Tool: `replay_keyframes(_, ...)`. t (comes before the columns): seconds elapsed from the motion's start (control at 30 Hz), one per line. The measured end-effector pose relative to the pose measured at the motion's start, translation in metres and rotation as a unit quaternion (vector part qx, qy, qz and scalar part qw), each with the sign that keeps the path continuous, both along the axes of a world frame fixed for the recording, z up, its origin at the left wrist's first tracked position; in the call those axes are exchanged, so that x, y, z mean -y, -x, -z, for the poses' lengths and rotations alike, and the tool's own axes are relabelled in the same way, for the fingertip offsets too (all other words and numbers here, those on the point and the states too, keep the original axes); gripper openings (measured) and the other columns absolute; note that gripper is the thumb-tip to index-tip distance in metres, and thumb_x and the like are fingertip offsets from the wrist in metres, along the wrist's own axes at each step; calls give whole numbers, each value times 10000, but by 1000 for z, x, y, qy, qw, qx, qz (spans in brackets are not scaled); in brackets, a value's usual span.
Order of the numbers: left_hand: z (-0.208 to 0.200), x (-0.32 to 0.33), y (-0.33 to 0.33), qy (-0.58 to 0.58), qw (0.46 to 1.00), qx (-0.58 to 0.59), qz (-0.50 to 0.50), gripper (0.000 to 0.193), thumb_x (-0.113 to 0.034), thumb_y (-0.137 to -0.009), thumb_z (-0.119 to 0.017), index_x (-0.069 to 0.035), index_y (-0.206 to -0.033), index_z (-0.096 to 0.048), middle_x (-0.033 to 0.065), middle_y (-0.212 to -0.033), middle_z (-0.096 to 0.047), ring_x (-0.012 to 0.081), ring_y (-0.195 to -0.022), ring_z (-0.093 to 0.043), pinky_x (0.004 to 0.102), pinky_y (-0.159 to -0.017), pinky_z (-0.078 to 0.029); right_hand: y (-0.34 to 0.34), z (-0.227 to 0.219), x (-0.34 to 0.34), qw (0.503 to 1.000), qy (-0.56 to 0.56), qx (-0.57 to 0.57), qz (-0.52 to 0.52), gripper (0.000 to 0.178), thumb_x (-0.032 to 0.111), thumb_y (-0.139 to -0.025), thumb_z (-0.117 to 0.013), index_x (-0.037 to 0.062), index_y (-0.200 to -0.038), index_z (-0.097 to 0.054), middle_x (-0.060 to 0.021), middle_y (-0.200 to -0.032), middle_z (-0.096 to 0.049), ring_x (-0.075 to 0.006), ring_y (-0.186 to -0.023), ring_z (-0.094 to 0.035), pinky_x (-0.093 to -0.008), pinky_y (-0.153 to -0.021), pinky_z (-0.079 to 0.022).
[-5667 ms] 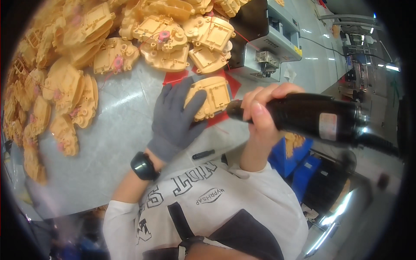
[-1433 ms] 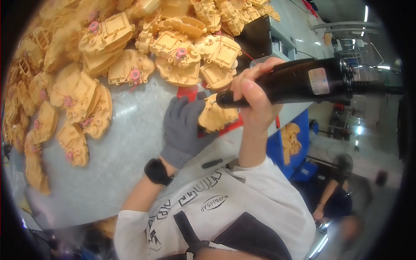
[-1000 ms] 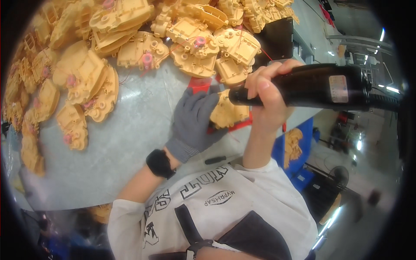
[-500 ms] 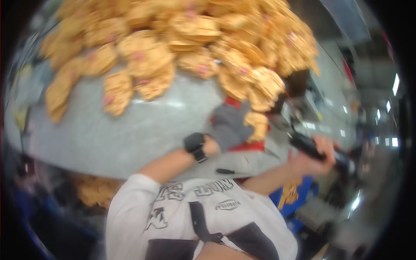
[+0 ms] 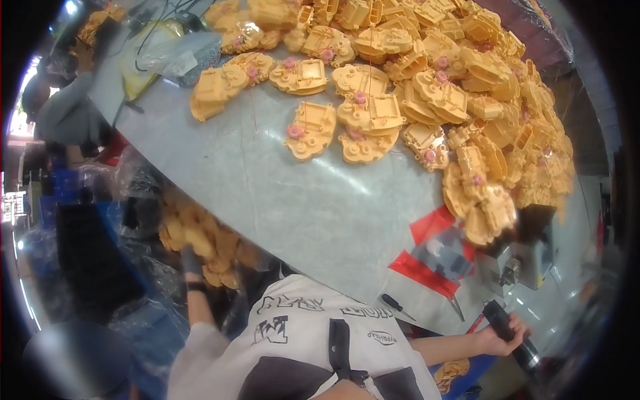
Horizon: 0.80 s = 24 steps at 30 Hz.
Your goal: The person attaches plastic components to toy vehicle bases using an electric screwdriver to drive screws into the parts.
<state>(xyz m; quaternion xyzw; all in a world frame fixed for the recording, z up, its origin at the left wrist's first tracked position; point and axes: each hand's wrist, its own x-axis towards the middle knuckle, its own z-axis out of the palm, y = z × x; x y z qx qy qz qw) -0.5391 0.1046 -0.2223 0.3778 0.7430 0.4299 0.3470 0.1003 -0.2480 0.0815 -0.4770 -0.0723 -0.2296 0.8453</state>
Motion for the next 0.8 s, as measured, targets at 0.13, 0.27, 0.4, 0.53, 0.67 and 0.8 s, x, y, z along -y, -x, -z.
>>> replay_keyframes(0.13, -135, -88, -176, -219, 953, -206, 47, 526, -9, -821, -538, 34, -1310, -349, 132, -1266, -448, 210, -1091, -462, 282, -917, -386, 15, -3, -15, 999, 22, 2, -40, 311, 57, -763, -518, -5, -1060, -452, -28, -686, -383, -140, -619, -397, -287, -685, -354)
replay_keyframes(0.27, -265, -162, -299, -378, 816, -330, 287, 741, -87, -745, -657, -23, -1369, -261, 154, -1371, -343, 272, -1268, -327, 362, -1052, -267, 13, 0, -40, 998, 10, 17, -60, 363, 51, -752, -525, -12, -1096, -428, -31, -676, -384, -142, -618, -404, -290, -684, -359)
replay_keyframes(0.4, -243, -233, -373, -313, 555, -673, 377, 542, -223, -782, -521, -122, -1304, -415, 136, -1173, -522, 324, -1120, -453, 528, -902, -338, 8, 0, -16, 998, 0, 26, -64, 419, 57, -742, -535, -18, -1134, -409, -26, -666, -406, -126, -641, -435, -295, -660, -378)
replay_keyframes(0.53, -256, -243, -363, -390, 648, -526, 389, 351, -136, -749, -543, -133, -1099, -566, 77, -993, -604, 260, -851, -586, 441, -800, -415, 19, -13, -54, 987, -110, -2, -121, 232, 39, -703, -625, 23, -907, -516, -65, -642, -511, -203, -637, -531, -344, -611, -450)
replay_keyframes(0.67, -325, -134, -448, -548, 646, -108, 520, 267, 7, -701, -578, -91, -949, -570, 81, -866, -597, 281, -775, -562, 379, -709, -434, -4, 67, 86, 864, 381, 106, 311, 413, 94, -674, -777, 8, -958, -490, -118, -875, -543, -265, -782, -564, -388, -696, -473)
replay_keyframes(0.8, -309, 0, -525, -505, 438, 86, 739, 265, -64, -688, -617, -107, -944, -563, 39, -865, -562, 263, -935, -531, 504, -982, -340, 21, 60, 55, 937, 251, 47, 237, 154, 19, -713, -696, 16, -793, -564, -149, -876, -540, -260, -706, -542, -382, -645, -475)
